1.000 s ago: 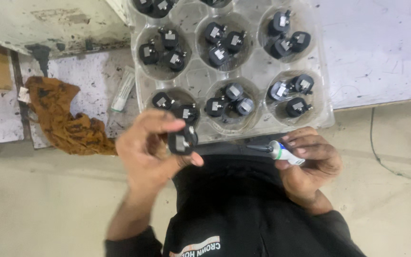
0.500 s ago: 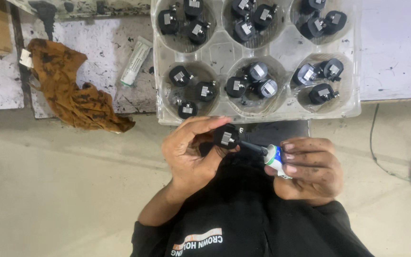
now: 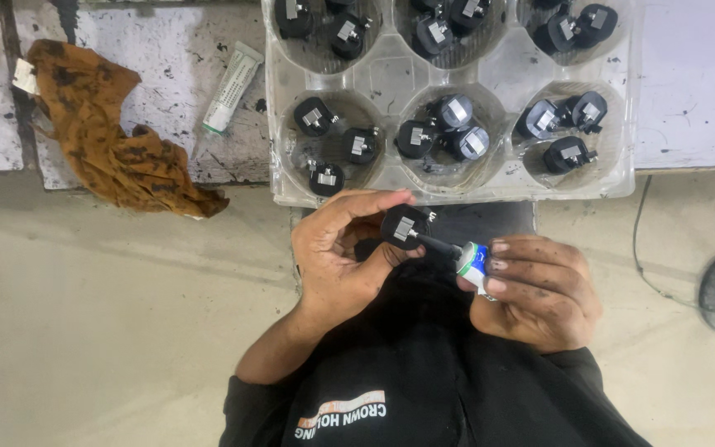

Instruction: The person holds a tube of adhesive and squeezes it onto black plastic components, working on one part at a time and placing the treated parts into a plastic tray on the workbench. They occasionally wipe the tube tip on a cloth and reach into the tray for the next part.

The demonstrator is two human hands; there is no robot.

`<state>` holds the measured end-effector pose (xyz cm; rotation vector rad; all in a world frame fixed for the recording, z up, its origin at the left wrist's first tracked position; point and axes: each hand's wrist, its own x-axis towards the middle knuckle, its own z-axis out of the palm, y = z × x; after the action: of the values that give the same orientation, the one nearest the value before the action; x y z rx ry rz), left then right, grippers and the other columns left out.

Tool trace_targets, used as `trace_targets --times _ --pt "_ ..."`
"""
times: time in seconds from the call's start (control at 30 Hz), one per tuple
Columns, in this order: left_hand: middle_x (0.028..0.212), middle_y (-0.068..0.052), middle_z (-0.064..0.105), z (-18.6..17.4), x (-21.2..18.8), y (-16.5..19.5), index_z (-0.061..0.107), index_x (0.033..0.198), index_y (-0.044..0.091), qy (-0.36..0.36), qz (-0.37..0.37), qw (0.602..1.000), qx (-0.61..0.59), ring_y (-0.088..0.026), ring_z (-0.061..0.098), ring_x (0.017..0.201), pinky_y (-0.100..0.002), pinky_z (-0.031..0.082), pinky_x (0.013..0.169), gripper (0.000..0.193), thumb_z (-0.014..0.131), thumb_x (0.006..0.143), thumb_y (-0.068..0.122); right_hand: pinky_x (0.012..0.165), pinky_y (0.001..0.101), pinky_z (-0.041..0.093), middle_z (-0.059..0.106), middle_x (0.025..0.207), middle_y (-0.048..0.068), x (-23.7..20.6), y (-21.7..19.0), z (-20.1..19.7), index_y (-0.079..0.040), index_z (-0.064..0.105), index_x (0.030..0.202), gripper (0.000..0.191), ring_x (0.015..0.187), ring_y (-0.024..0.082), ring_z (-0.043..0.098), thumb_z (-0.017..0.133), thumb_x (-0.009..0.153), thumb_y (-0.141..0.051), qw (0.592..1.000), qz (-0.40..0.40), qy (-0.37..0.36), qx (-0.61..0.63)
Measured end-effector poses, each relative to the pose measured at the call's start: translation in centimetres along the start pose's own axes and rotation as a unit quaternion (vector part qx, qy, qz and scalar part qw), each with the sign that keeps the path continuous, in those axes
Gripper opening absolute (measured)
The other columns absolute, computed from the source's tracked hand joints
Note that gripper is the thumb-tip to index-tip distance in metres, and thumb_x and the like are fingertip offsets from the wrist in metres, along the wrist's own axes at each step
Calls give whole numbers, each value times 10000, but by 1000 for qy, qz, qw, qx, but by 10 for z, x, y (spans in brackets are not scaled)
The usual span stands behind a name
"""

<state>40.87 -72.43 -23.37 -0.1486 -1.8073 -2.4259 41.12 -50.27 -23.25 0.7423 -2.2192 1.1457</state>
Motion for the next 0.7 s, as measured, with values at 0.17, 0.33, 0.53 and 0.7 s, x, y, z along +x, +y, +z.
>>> trace_targets --times 0.17,0.33,0.53,0.7 --pt "1268 -120 684 1 1 -1 659 1312 3 -6 0 1000 -10 -179 741 1076 -290 689 917 457 811 899 -120 767 337 656 667 906 17 3 6 3 -131 596 943 383 946 229 727 895 752 13 999 -39 20 10" --pt "1246 -125 679 2 0 -4 652 1321 -5 -2 -3 999 -32 -180 734 1089 -298 690 919 452 803 912 -122 774 349 659 670 898 24 -1 10 4 -124 591 942 376 941 228 728 892 758 3 998 -48 32 0" --pt "1246 -149 693 2 -5 -14 642 1348 -20 6 -18 997 -70 -186 722 1118 -288 664 943 452 791 930 -110 781 350 664 662 906 26 -6 13 1 -124 585 960 381 944 229 724 894 768 -12 998 -58 27 14" --pt "1320 -149 671 12 -11 -29 613 1388 -17 1 -11 986 -164 -184 674 1239 -288 581 1100 480 804 949 -37 727 344 647 638 913 35 -1 19 6 -105 585 965 364 933 234 705 884 773 -24 995 -85 27 35"
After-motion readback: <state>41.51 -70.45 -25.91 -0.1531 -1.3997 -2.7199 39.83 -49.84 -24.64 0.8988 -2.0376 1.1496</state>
